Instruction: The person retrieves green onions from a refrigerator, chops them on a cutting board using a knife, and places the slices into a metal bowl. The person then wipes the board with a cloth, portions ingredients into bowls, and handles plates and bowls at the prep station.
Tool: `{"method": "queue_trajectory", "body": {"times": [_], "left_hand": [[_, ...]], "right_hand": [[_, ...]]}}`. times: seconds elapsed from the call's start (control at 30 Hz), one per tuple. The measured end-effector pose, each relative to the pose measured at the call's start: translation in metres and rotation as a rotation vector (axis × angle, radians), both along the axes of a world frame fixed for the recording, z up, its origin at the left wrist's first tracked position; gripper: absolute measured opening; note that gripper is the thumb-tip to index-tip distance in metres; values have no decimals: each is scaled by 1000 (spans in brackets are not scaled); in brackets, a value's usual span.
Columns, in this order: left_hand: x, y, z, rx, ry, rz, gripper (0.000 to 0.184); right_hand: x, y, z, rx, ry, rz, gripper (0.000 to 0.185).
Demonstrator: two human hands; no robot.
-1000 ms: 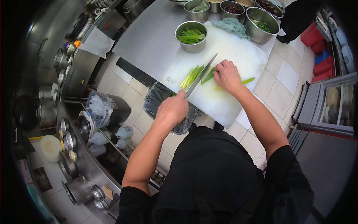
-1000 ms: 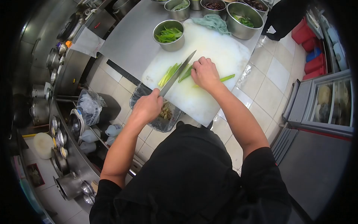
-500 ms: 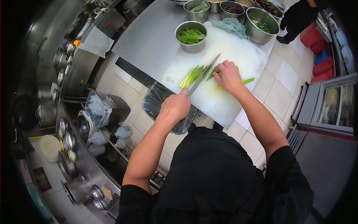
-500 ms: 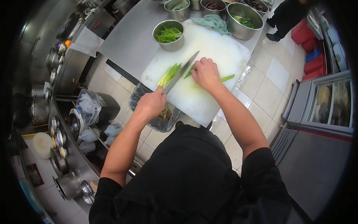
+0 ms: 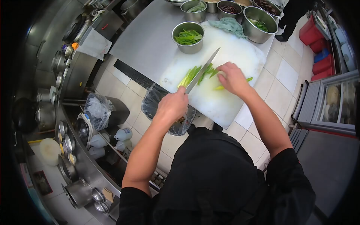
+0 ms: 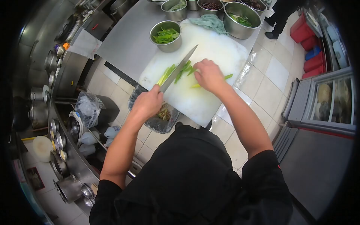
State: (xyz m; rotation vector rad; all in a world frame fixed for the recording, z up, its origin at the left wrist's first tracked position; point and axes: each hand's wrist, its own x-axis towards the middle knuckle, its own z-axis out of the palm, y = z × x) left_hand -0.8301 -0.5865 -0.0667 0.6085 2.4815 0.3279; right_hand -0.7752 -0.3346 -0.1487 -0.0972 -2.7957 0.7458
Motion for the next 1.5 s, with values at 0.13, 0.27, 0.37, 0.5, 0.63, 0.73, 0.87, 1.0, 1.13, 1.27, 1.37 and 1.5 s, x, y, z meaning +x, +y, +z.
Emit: {"method": "queue_trajectory", "body": {"times": [0.13, 0.27, 0.37, 0.5, 0.63, 0.73, 0.87, 1.0, 1.13, 1.27, 1.37, 1.5], "left_hand": [[22, -15, -3, -1, -42, -49, 30], [27, -17, -25, -17, -143, -77, 32], [17, -34, -33, 12, -93, -24, 32], [20, -51, -23, -2, -30, -7, 27], [39, -55, 8, -41, -2, -72, 23], [46, -58, 16, -100, -29, -90, 22], [50, -48, -15, -79, -36, -48, 22], [37, -36, -20, -13, 14, -99, 23], [42, -35, 5, -99, -83, -81, 25], [47, -25, -14, -94, -120, -57, 28], [35, -20, -32, -47, -99, -63, 29], [25, -30, -34, -8, -68, -18, 30]], "right_hand": [[43, 8, 27, -9, -225, -154, 14], [54, 12, -1, 61, -68, -108, 13], [43, 2, -14, 48, 69, -7, 12], [24, -19, -15, 18, 37, 51, 13], [18, -19, -20, 24, 43, 63, 14], [18, -19, -21, 14, 53, 58, 12], [19, -20, -23, 24, 99, 74, 11], [21, -19, -23, 21, 116, 81, 9], [20, -18, -22, 19, 132, 76, 8], [20, -16, -25, 25, 119, 66, 12], [20, -13, -11, 57, 79, -16, 15], [19, -2, -17, 55, 81, -18, 14]]}}
